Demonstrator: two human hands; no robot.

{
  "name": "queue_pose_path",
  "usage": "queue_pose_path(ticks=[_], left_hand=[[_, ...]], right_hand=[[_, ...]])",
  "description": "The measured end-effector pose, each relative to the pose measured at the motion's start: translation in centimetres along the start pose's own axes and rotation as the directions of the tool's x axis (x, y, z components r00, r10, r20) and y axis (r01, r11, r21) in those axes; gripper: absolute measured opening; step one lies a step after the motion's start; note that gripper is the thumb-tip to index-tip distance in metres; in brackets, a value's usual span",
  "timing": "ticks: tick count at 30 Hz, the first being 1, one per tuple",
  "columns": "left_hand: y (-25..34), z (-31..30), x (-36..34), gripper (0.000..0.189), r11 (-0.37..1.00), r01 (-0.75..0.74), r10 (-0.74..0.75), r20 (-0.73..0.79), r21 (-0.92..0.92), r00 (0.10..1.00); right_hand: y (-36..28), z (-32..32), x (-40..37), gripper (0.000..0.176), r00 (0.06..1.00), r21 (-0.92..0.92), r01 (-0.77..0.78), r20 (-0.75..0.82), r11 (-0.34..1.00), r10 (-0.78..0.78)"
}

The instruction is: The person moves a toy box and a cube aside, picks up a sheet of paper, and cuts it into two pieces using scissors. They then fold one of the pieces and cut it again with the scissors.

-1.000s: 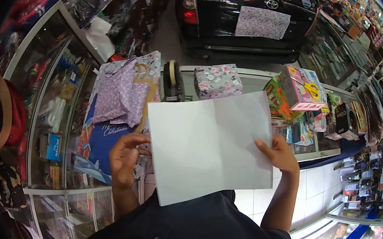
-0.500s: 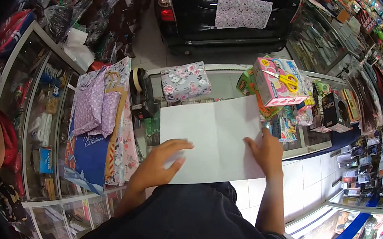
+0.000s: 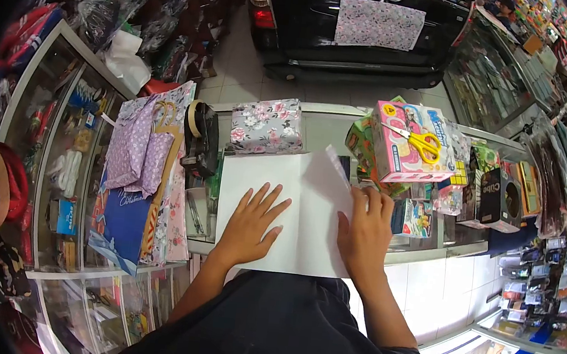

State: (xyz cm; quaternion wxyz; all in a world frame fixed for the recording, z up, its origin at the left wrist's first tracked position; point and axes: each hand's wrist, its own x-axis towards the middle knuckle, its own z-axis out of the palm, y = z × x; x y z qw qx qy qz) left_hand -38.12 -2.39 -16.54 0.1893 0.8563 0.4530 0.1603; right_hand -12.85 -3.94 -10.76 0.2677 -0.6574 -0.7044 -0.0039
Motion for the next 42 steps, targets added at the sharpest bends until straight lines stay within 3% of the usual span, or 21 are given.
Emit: queue_pose_path(ticks=[4, 7, 10, 11, 12, 14, 16, 18, 19, 22, 24, 28, 29, 31, 36, 42], left_hand=[[0.3, -0.1, 0.0, 0.057, 0.998, 0.014, -0.013, -0.014, 0.067, 1.0], [0.2, -0.1, 0.0, 0.057, 1.0, 0.022, -0.022, -0.001, 0.021, 1.0], [0.1, -0.1, 0.0, 0.057, 1.0, 0.02, -0.02, -0.006, 0.01, 1.0], [0.1, -0.1, 0.0, 0.057, 1.0, 0.017, -0.017, -0.004, -0.004, 1.0], [0.0, -0.1, 0.0, 0.058, 1.0, 0.013, -0.013, -0.002, -0.018, 1.0], [-0.1, -0.4, 0.2, 0.058, 0.999, 0.015, -0.014, 0.017, -0.033, 1.0], [-0.1, -0.7, 0.3, 0.059, 0.999, 0.016, -0.014, 0.04, -0.049, 0.999], [0.0, -1.2, 0.6, 0.06, 0.997, 0.036, -0.029, 0.099, -0.068, 0.995], [0.0, -1.6, 0.6, 0.06, 0.997, 0.03, -0.023, 0.102, -0.065, 0.994], [0.5, -3.0, 0.6, 0.061, 0.99, 0.062, -0.043, 0.144, -0.13, 0.989], [1.1, -4.4, 1.4, 0.061, 0.958, 0.141, -0.123, 0.085, -0.251, 0.989], [1.8, -6.9, 4.0, 0.065, 0.985, 0.1, -0.121, -0.151, -0.142, 0.981], [1.8, -7.0, 4.5, 0.065, 0.985, 0.1, -0.12, -0.147, -0.142, 0.982], [1.8, -7.1, 5.2, 0.07, 0.981, 0.184, -0.193, -0.218, -0.062, 0.957], [1.5, -5.1, 5.0, 0.076, 0.978, 0.201, -0.209, -0.171, -0.062, 0.963], [2.0, -2.3, 3.8, 0.077, 0.975, 0.202, -0.198, 0.053, -0.095, 0.979]], right_hand=[[0.2, 1.2, 0.6, 0.084, 0.994, -0.011, 0.069, 0.083, 0.998, -0.067], [0.5, 2.3, 1.0, 0.092, 0.992, -0.026, 0.087, 0.097, 0.996, -0.084], [0.5, 2.4, 1.4, 0.09, 0.978, -0.156, 0.203, 0.082, 0.967, -0.192], [0.2, 2.0, 1.5, 0.087, 0.964, -0.192, 0.247, 0.143, 0.95, -0.222], [0.2, 1.8, 1.7, 0.087, 0.964, -0.191, 0.249, 0.141, 0.949, -0.225], [0.3, 1.6, 2.2, 0.077, 0.845, -0.047, 0.478, 0.298, 0.877, -0.444], [0.2, 2.6, 1.6, 0.072, 0.827, 0.066, 0.447, 0.349, 0.892, -0.441], [-0.8, 2.8, 0.9, 0.088, 0.756, 0.075, 0.277, 0.598, 0.958, -0.265], [-0.3, 3.8, 0.4, 0.099, 0.744, 0.056, 0.279, 0.619, 0.959, -0.253], [0.1, 4.9, -0.4, 0.098, 0.771, 0.045, 0.315, 0.57, 0.948, -0.284], [0.3, 5.0, -0.5, 0.099, 0.766, 0.067, 0.298, 0.578, 0.952, -0.28], [0.7, 5.3, -0.8, 0.1, 0.776, 0.107, 0.268, 0.565, 0.957, -0.281], [0.7, 5.2, -0.8, 0.099, 0.775, 0.116, 0.264, 0.565, 0.958, -0.282], [0.7, 5.3, -0.6, 0.099, 0.778, 0.126, 0.255, 0.562, 0.959, -0.281], [0.6, 5.2, 0.1, 0.097, 0.768, 0.156, 0.235, 0.576, 0.959, -0.282], [1.1, 5.2, 1.0, 0.097, 0.769, 0.227, 0.221, 0.558, 0.948, -0.313]])
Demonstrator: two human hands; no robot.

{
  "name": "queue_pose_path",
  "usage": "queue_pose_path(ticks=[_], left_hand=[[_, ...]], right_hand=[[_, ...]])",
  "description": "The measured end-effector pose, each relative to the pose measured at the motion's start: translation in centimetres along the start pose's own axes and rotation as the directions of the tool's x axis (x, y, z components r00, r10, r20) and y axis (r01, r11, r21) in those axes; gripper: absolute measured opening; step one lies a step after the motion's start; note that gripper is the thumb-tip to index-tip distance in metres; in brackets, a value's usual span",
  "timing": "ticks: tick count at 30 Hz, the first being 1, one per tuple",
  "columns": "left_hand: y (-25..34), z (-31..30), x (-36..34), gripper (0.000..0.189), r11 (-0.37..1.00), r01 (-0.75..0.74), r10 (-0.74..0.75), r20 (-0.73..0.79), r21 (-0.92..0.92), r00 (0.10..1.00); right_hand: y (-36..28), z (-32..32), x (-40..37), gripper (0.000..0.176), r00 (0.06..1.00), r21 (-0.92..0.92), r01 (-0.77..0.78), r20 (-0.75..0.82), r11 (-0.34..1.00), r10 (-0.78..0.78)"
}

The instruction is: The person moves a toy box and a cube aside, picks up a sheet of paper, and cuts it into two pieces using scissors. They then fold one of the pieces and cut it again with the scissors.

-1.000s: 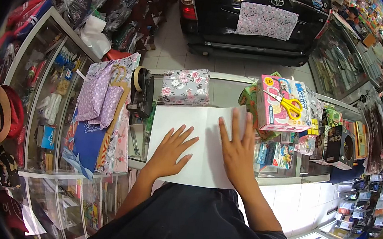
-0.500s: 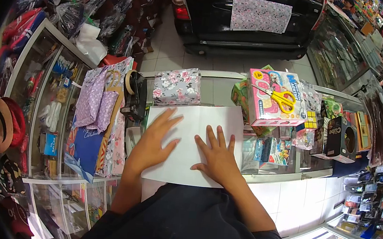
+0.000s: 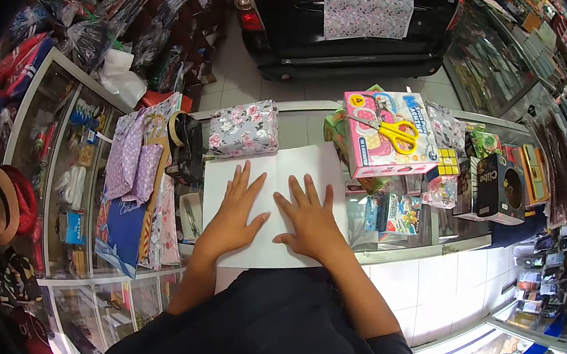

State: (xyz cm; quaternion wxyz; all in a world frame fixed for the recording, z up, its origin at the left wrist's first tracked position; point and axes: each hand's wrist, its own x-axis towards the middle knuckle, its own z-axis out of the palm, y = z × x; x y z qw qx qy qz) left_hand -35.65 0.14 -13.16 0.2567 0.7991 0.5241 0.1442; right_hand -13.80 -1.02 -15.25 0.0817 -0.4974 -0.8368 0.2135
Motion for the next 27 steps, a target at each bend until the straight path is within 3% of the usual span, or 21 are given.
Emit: queue_pose_path(ticks=[5, 8, 16, 21, 24, 26, 27], left_hand=[[0.1, 2.2, -0.4, 0.083, 1.0, 0.002, -0.001, 0.094, -0.01, 0.996], [0.0, 3.6, -0.1, 0.08, 0.996, -0.003, -0.004, 0.084, 0.084, 0.996], [-0.3, 3.8, -0.5, 0.076, 0.994, -0.043, 0.04, 0.032, 0.1, 0.999], [0.1, 3.6, -0.4, 0.075, 0.995, -0.021, 0.015, 0.06, 0.102, 0.998], [0.8, 3.4, -0.5, 0.073, 0.997, -0.01, 0.004, 0.068, 0.075, 0.998], [1.5, 3.3, 0.0, 0.073, 0.997, -0.015, 0.01, 0.057, 0.075, 0.998], [1.9, 3.3, 0.2, 0.073, 0.999, -0.034, 0.033, 0.039, 0.021, 0.999]], right_hand=[[0.7, -0.1, 0.6, 0.095, 1.0, 0.006, 0.027, -0.014, 1.0, -0.027], [1.0, -0.1, 0.9, 0.094, 0.999, 0.005, 0.038, -0.015, 0.999, -0.037], [1.5, 0.3, 1.0, 0.088, 0.991, 0.103, 0.094, -0.11, 0.99, -0.082], [1.6, 0.4, -0.4, 0.075, 0.96, 0.133, 0.117, -0.27, 0.984, -0.077], [1.8, -1.2, -2.5, 0.06, 0.909, 0.196, 0.255, -0.382, 0.947, -0.166], [1.2, -3.5, -4.1, 0.05, 0.845, 0.294, 0.305, -0.522, 0.906, -0.115], [1.1, -4.8, -4.5, 0.045, 0.737, 0.195, 0.34, -0.663, 0.92, -0.132]])
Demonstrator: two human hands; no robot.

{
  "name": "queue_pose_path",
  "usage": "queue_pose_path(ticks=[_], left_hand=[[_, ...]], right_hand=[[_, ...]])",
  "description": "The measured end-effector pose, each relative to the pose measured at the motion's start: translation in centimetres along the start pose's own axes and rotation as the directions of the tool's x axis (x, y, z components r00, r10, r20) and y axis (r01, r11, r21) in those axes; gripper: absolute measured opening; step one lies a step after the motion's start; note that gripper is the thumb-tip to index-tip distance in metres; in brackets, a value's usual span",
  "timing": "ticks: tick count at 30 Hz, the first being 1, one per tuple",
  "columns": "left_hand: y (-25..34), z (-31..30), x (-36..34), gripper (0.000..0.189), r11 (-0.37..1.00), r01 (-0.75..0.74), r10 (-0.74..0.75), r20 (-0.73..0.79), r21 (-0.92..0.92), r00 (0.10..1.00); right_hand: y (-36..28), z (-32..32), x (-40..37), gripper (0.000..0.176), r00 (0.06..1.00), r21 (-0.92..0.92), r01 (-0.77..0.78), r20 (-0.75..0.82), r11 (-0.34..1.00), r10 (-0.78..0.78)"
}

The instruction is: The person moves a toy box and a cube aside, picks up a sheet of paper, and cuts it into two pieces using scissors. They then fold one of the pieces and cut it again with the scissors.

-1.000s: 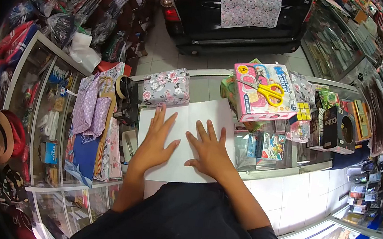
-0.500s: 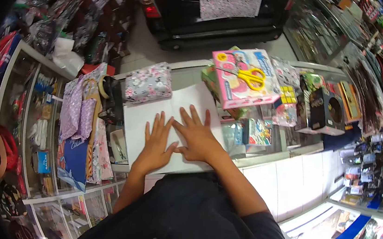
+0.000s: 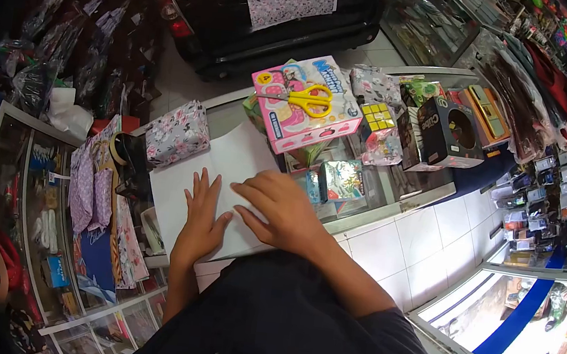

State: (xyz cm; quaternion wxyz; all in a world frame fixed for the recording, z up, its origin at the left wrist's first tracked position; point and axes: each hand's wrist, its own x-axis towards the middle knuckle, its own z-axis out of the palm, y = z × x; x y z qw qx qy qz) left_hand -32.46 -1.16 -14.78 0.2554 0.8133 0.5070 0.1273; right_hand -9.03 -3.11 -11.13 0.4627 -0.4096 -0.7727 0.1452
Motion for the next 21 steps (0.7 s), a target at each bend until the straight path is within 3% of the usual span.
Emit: queue_pose_path(ticks=[1, 3, 4, 6, 9, 11, 17, 21], left_hand=[[0.5, 0.0, 0.2, 0.074, 0.998, -0.021, 0.02, -0.018, -0.053, 1.0], [2.2, -0.2, 0.9, 0.074, 0.997, -0.021, 0.02, -0.016, -0.072, 1.0], [2.8, -0.1, 1.2, 0.074, 0.992, -0.052, 0.047, -0.046, -0.115, 0.998], [3.9, 0.4, 2.0, 0.075, 0.983, -0.085, 0.073, -0.078, -0.163, 0.994], [5.1, 1.4, 2.6, 0.076, 0.97, -0.13, 0.112, -0.098, -0.207, 0.989], [5.7, 2.0, 2.9, 0.077, 0.967, -0.142, 0.124, -0.098, -0.214, 0.988], [6.2, 3.6, 4.1, 0.077, 0.991, -0.064, 0.046, -0.146, -0.115, 0.988], [5.0, 5.5, 4.7, 0.075, 0.992, -0.091, 0.07, -0.22, -0.083, 0.973]], right_hand=[[-0.3, -1.3, 0.3, 0.045, 1.0, -0.002, 0.002, 0.0, 1.0, -0.002], [-0.4, -3.7, 0.9, 0.054, 0.963, -0.313, 0.016, -0.249, 0.95, -0.099], [-0.5, -4.7, 1.4, 0.054, 0.963, -0.314, 0.018, -0.251, 0.949, -0.101], [-0.3, -6.3, 2.3, 0.068, 0.913, -0.451, -0.196, -0.407, 0.871, -0.006], [1.6, -7.9, 2.6, 0.077, 0.892, -0.391, -0.251, -0.448, 0.886, 0.055], [2.4, -8.9, 2.7, 0.08, 0.893, -0.398, -0.248, -0.446, 0.883, 0.049], [4.3, -9.5, 4.3, 0.081, 0.983, -0.513, -0.153, -0.166, 0.845, 0.078], [5.6, -8.2, 4.0, 0.084, 0.98, -0.456, -0.168, -0.171, 0.874, 0.099]])
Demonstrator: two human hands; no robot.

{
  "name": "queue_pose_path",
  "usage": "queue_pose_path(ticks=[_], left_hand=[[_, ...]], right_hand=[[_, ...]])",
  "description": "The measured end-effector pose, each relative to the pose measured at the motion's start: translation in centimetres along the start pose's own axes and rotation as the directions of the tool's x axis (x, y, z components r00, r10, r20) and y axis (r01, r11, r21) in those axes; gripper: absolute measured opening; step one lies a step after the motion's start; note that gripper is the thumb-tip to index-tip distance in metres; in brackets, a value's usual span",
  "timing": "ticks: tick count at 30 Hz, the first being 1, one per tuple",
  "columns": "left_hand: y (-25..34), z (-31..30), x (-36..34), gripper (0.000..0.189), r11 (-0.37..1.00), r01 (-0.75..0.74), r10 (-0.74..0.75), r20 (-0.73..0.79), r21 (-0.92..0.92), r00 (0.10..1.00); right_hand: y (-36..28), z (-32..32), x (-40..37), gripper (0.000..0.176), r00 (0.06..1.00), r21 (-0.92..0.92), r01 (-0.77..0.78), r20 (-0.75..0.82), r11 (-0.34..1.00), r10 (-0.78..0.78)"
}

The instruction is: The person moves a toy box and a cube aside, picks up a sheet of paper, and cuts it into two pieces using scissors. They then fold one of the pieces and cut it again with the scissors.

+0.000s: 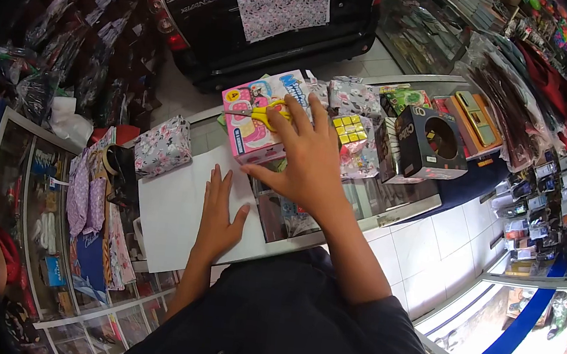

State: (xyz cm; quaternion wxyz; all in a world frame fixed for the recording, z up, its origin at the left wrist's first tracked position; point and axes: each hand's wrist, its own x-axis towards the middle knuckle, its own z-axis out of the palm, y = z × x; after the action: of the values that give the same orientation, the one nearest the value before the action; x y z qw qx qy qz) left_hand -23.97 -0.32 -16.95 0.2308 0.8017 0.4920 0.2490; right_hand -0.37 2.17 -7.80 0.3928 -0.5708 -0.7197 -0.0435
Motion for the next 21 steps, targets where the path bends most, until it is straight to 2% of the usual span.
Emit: queue_pose_path(ticks=[2, 3, 5, 10, 17, 19, 21], left_hand=[[0.1, 0.2, -0.1, 0.076, 0.989, -0.023, 0.014, 0.06, 0.145, 0.998], [0.1, 0.3, -0.1, 0.076, 0.989, -0.02, 0.012, 0.058, 0.144, 0.998], [0.1, 0.4, 0.1, 0.074, 0.964, -0.029, 0.003, 0.098, 0.266, 0.995], [0.4, 0.3, 0.0, 0.069, 0.967, -0.046, 0.031, 0.064, 0.249, 0.997], [0.5, 0.2, 0.0, 0.065, 0.978, -0.023, 0.017, 0.035, 0.206, 0.999], [0.5, 0.1, 0.0, 0.065, 0.978, -0.022, 0.015, 0.033, 0.205, 0.999], [0.4, 0.1, 0.0, 0.064, 0.979, -0.021, 0.013, 0.041, 0.201, 0.999]], right_hand=[[-0.3, 0.5, 0.0, 0.086, 0.999, 0.006, 0.005, -0.035, 1.0, -0.005], [-0.6, 0.7, 0.0, 0.087, 0.998, 0.006, -0.023, -0.056, 1.0, 0.023], [-1.2, 1.0, 0.2, 0.092, 0.992, 0.003, -0.051, -0.118, 0.999, 0.051], [-1.8, 2.4, 0.3, 0.086, 0.983, -0.045, -0.12, -0.148, 0.992, 0.112], [-0.7, 2.7, 0.4, 0.078, 0.968, 0.053, -0.034, -0.248, 0.998, 0.046], [-0.2, 2.3, 0.4, 0.075, 0.956, 0.179, -0.002, -0.289, 0.984, 0.054], [0.2, 1.6, 0.4, 0.074, 0.948, 0.162, 0.016, -0.316, 0.987, 0.036]])
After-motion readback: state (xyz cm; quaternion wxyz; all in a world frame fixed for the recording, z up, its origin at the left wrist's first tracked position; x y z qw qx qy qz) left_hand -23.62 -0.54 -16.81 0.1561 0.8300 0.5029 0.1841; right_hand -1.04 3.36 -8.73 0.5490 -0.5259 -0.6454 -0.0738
